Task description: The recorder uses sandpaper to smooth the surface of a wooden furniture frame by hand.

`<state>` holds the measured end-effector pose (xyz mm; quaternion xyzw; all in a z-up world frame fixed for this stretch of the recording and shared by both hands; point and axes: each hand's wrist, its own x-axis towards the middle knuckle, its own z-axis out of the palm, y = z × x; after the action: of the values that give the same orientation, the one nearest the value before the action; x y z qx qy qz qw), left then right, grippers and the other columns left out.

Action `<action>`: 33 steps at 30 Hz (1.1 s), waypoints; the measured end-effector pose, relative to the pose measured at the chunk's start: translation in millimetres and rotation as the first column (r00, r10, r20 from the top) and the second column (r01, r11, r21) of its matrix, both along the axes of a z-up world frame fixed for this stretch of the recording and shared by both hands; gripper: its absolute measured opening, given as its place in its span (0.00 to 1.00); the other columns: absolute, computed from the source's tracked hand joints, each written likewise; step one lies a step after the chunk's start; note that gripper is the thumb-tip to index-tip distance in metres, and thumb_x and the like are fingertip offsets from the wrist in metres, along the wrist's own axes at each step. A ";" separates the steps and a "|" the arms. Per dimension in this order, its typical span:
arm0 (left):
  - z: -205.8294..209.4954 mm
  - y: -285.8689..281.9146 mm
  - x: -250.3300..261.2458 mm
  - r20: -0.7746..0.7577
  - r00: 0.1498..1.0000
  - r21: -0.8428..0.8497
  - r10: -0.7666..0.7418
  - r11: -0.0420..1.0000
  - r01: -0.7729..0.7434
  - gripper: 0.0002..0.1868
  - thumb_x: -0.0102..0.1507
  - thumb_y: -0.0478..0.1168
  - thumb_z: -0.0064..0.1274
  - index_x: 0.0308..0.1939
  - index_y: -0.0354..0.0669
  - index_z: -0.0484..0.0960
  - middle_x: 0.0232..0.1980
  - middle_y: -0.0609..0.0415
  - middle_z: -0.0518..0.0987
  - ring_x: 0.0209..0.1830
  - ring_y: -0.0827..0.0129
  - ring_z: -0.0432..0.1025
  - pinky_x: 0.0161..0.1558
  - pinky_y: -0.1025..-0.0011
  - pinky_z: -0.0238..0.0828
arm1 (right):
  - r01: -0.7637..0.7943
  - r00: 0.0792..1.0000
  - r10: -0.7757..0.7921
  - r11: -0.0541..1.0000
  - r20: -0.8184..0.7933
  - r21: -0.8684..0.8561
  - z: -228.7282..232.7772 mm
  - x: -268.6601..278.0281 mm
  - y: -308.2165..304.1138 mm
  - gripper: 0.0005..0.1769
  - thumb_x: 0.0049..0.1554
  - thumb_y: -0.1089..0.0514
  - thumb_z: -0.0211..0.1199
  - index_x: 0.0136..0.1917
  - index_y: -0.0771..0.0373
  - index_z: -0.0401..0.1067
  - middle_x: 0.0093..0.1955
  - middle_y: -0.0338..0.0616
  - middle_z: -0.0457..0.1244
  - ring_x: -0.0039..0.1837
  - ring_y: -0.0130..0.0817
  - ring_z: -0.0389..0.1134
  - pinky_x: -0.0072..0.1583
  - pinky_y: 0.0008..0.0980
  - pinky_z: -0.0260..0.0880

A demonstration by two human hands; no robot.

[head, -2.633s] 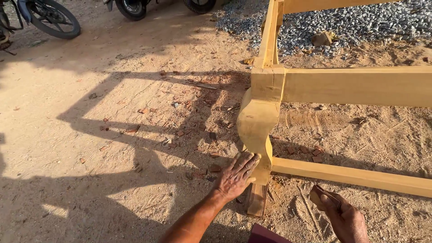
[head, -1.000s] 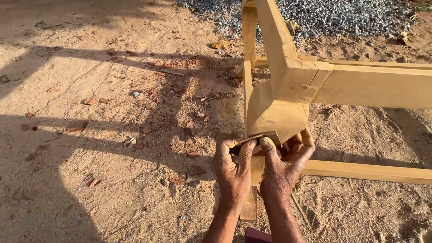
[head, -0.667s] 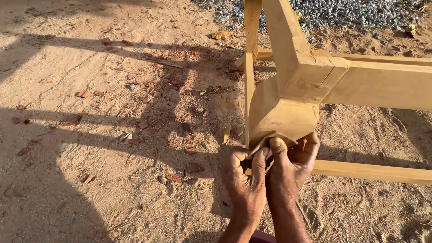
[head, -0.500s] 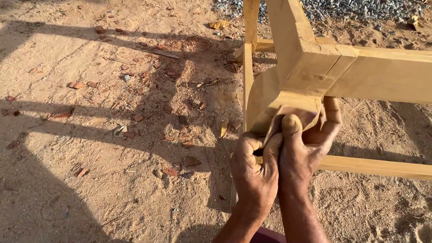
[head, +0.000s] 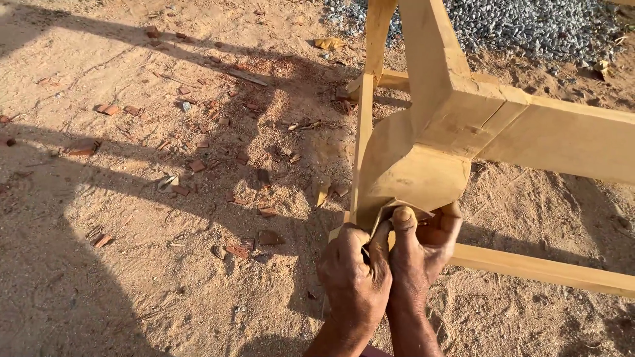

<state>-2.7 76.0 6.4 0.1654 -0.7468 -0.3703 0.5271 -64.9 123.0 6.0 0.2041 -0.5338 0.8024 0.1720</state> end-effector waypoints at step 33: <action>18.8 -5.3 7.3 -0.126 0.991 0.052 -0.040 0.998 0.047 0.15 0.66 0.37 0.61 0.32 0.42 0.69 0.25 0.51 0.72 0.22 0.59 0.72 0.25 0.61 0.68 | -0.041 0.999 0.040 0.996 0.015 0.083 29.7 3.0 -2.2 0.39 0.59 0.41 0.75 0.69 0.64 0.59 0.56 0.43 0.64 0.55 0.31 0.67 0.55 0.31 0.71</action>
<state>4.6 70.7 25.2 0.1400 -0.7056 -0.4115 0.5597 -61.8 120.8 35.7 0.2166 -0.5637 0.7840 0.1437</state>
